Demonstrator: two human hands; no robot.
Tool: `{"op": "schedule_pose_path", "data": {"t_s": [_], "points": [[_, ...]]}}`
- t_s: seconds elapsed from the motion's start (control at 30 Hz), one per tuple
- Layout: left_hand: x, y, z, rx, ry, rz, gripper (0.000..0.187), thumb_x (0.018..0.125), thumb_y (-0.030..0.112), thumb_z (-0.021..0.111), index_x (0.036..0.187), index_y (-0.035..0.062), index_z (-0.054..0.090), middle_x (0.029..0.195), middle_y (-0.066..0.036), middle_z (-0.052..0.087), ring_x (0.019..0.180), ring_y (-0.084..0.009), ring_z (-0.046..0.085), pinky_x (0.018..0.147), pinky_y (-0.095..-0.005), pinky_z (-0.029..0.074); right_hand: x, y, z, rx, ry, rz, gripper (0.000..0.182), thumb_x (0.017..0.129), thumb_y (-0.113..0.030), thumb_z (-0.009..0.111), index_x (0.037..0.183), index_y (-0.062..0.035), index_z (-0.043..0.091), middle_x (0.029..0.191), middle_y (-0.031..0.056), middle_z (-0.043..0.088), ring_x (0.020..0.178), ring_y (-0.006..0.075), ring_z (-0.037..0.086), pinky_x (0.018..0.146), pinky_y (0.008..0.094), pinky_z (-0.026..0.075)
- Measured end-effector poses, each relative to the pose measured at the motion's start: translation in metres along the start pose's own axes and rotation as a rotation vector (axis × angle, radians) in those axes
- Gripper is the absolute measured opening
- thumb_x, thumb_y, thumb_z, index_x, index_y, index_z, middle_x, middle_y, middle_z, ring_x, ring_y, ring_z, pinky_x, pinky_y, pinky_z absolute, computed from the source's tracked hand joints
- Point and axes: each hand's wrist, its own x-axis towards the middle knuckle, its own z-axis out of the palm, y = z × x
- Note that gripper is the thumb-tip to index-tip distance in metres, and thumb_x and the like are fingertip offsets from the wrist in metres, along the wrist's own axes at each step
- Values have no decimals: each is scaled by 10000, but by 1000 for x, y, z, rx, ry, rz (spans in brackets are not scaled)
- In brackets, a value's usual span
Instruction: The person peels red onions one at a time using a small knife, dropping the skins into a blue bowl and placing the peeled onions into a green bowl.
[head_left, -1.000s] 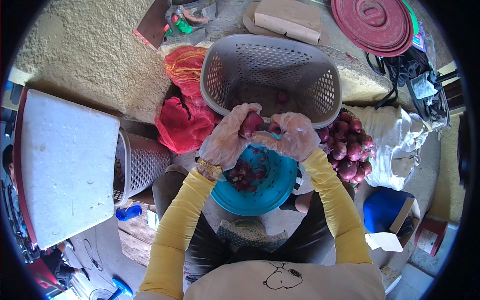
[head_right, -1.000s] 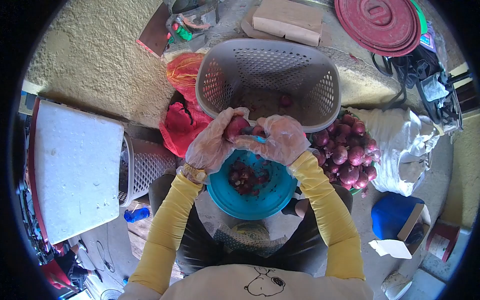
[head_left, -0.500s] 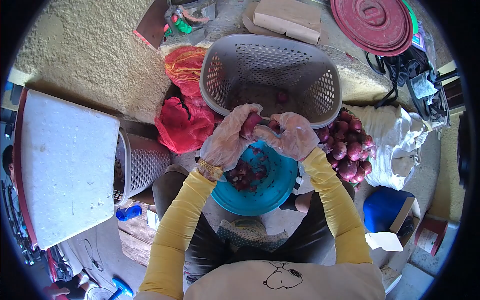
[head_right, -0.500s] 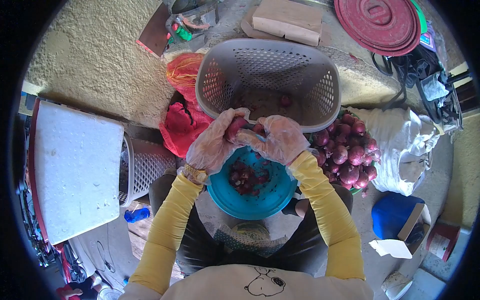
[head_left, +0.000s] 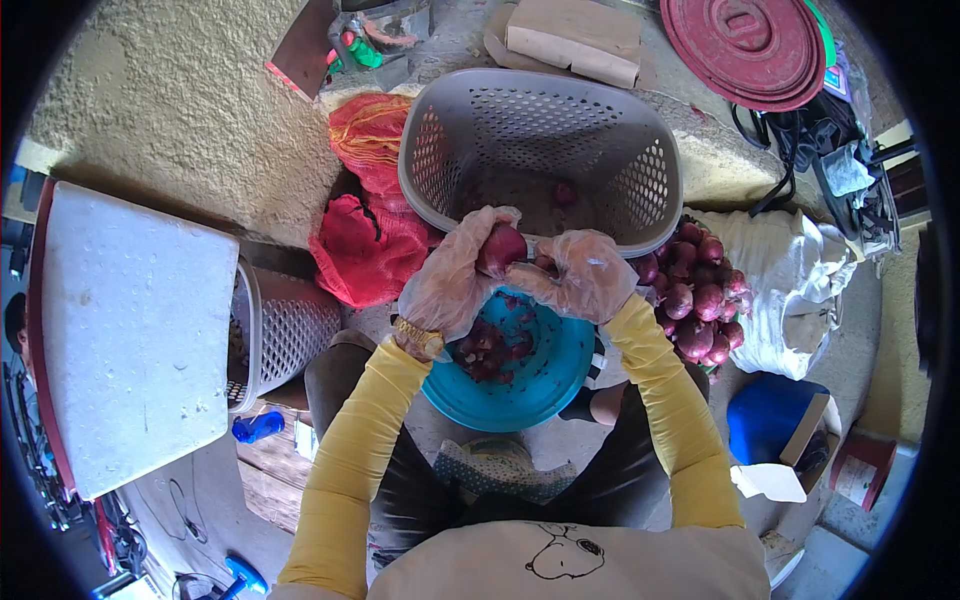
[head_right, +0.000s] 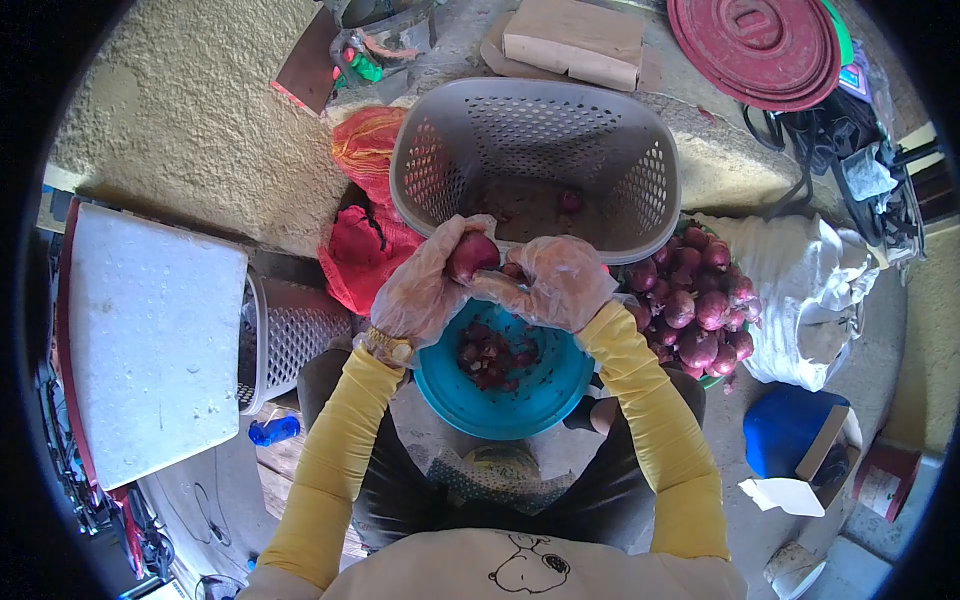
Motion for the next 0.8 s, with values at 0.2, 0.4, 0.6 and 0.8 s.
{"op": "schedule_pose_path", "data": {"t_s": [0.2, 0.4, 0.6, 0.8], "points": [[0, -18, 16, -256, 99, -57, 432, 1115, 341, 472, 1369, -1, 547, 1224, -111, 626, 1073, -190, 629, 951, -308, 538, -2, 7, 5, -72, 49, 77, 577, 779, -631, 795, 906, -74, 712, 727, 115, 689, 718, 341, 690, 673, 451, 538], [0, -24, 19, -547, 97, -236, 463, 1116, 369, 456, 1365, -11, 546, 1226, -141, 639, 1107, -224, 647, 927, -333, 561, -2, 5, 6, -95, -50, 138, 667, 716, -623, 846, 973, -25, 695, 807, 97, 709, 751, 336, 692, 669, 420, 545], [2, -20, 16, -467, 59, -203, 475, 1120, 374, 443, 1372, -18, 534, 1241, -154, 632, 1082, -245, 659, 921, -337, 563, -4, 8, 12, -125, 83, 76, 677, 733, -616, 847, 984, -3, 707, 805, 144, 700, 759, 352, 693, 678, 421, 546], [0, -9, 10, -93, 72, 3, 467, 1123, 363, 438, 1373, -21, 532, 1241, -163, 638, 1071, -247, 666, 919, -344, 563, 0, -3, 3, -7, -21, 226, 730, 748, -623, 840, 1023, 40, 705, 846, 199, 704, 806, 390, 697, 714, 442, 544]]}}
